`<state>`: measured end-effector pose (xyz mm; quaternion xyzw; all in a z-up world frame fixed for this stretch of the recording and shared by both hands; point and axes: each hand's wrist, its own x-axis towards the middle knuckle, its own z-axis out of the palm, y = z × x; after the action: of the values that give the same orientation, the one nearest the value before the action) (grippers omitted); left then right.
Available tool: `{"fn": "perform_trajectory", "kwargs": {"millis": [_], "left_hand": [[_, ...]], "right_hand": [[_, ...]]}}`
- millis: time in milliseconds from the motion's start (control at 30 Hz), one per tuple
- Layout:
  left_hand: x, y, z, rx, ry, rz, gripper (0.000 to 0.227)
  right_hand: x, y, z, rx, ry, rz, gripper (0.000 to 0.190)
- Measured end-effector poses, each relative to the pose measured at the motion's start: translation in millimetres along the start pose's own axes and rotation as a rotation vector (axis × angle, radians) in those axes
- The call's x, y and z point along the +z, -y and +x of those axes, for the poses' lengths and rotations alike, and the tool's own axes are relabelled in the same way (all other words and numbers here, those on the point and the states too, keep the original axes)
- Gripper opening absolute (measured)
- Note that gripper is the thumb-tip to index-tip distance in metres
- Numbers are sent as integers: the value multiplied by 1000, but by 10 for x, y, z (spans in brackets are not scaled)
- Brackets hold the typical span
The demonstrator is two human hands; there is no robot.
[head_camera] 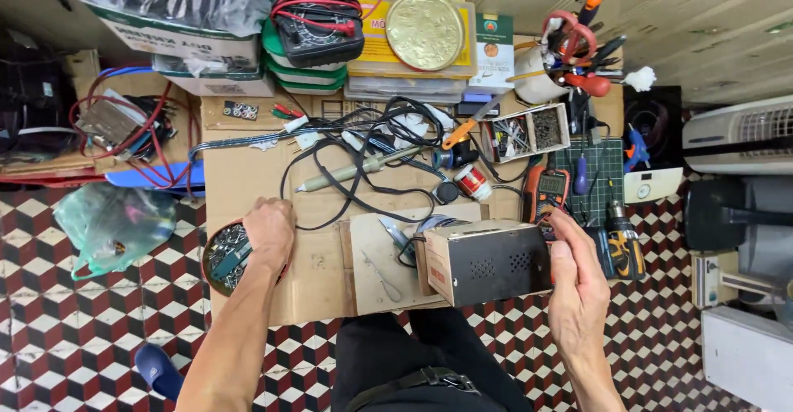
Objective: Repairing and assembling an electronic power supply unit, including drilling holes in the metal casing.
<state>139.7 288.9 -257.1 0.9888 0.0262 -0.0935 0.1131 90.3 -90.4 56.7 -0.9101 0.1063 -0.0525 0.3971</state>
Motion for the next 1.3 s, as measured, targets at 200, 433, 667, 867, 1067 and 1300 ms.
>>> {"fn": "perform_trajectory", "kwargs": {"millis": [200, 433, 667, 867, 1067, 1300], "left_hand": [[55, -4, 19, 16, -87, 21, 15], [-586, -330, -66, 22, -219, -176, 14], [-1596, -1392, -382, -247, -307, -1264, 21], [-2182, -2637, -902, -298, -174, -1708, 23], [-1904, -3690, -1244, -460, -19, -1845, 25], [-1885, -4135, -1498, -674, -38, -1905, 33]], "right_hand": [[-208, -166, -66, 171, -63, 88, 41], [-426, -446, -188, 186, -40, 101, 42], [-1322, -1909, -256, 504, -360, 312, 47], [-1687, -4077, -28, 998, -536, 578, 44], [-1260, -4936, 149, 1407, -375, 912, 88], [-824, -5004, 288, 1453, -217, 945, 98]]}}
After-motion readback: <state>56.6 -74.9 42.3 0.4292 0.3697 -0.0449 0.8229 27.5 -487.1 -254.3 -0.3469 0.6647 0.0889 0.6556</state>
